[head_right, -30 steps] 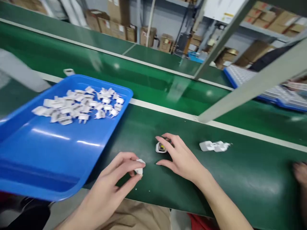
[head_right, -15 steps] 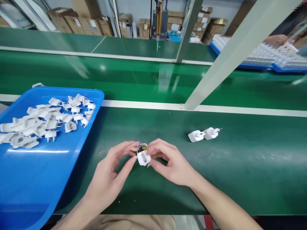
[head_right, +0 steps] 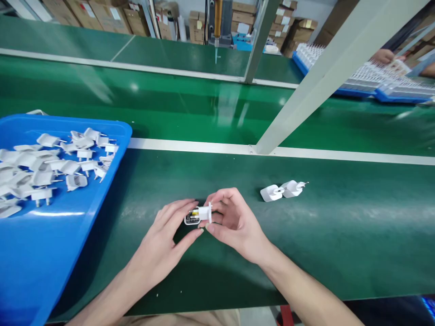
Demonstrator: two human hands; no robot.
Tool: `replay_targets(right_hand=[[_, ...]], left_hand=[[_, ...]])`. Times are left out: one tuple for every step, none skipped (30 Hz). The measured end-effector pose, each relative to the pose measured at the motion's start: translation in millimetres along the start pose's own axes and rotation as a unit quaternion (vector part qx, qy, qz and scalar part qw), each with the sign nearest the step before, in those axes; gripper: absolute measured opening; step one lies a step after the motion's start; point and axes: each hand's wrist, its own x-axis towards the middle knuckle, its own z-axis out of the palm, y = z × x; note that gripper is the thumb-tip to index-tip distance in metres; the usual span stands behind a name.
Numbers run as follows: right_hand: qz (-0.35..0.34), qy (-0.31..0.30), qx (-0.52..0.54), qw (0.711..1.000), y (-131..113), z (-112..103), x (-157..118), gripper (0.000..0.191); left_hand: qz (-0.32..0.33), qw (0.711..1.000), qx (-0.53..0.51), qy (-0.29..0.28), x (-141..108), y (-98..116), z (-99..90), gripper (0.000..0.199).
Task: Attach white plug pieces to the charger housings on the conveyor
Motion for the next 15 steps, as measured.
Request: replay_targets(right_hand=[[0.000, 0.002, 0.000, 1.000, 0, -1, 0, 0.037], [0.003, 0.007, -0.005, 1.000, -1, -2, 0, 0.041], [0.010, 0.012, -0.016, 1.000, -1, -2, 0, 0.042], [0.019, 0.018, -0.028, 0.999, -1, -3, 0, 0.040], [0.028, 0.023, -0.038, 0.999, 0, -2, 0, 0.037], [0.037, 0.025, -0.041, 0.998, 0, -2, 0, 0.033], [0.044, 0.023, -0.039, 0.998, 0, -1, -1, 0.029], [0.050, 0.022, -0.032, 0.998, 1, 0, -1, 0.028], [0.052, 0.021, -0.024, 0.998, 2, 2, -2, 0.029], [0.054, 0.019, -0.019, 0.998, 2, 3, -3, 0.031], [0.053, 0.016, -0.021, 0.998, 2, 5, -4, 0.033], [0.048, 0.014, -0.033, 0.998, 2, 7, -5, 0.034], [0.037, 0.010, -0.052, 0.998, 2, 9, -6, 0.033], [0.023, 0.005, -0.077, 0.997, 2, 11, -7, 0.032], [0.008, 0.001, -0.107, 0.994, 2, 13, -8, 0.031]], left_hand=[[0.005, 1.000, 0.005, -0.015, -1, -3, 1.6, 0.039], [0.008, 1.000, 0.005, -0.024, -1, -4, 2.3, 0.034], [0.007, 1.000, 0.002, -0.027, -2, -5, 2.0, 0.031], [0.004, 1.000, -0.002, -0.030, -2, -4, 0.8, 0.028], [0.000, 0.999, -0.006, -0.037, -3, -2, -1.2, 0.024], [-0.005, 0.999, -0.009, -0.045, -4, 0, -3.8, 0.022], [-0.011, 0.999, -0.008, -0.053, -6, 3, -6.6, 0.020], [-0.016, 0.998, -0.003, -0.056, -9, 5, -9.3, 0.020], [-0.020, 0.998, 0.005, -0.054, -12, 6, -11.6, 0.021], [-0.023, 0.998, 0.012, -0.049, -16, 8, -13.2, 0.022], [-0.025, 0.999, 0.017, -0.041, -20, 8, -13.9, 0.023], [-0.027, 0.999, 0.016, -0.032, -23, 8, -13.8, 0.024], [-0.032, 0.999, 0.010, -0.028, -26, 7, -13.0, 0.025], [-0.038, 0.999, 0.001, -0.026, -28, 7, -11.6, 0.026], [-0.046, 0.999, -0.010, -0.026, -29, 6, -9.9, 0.027]])
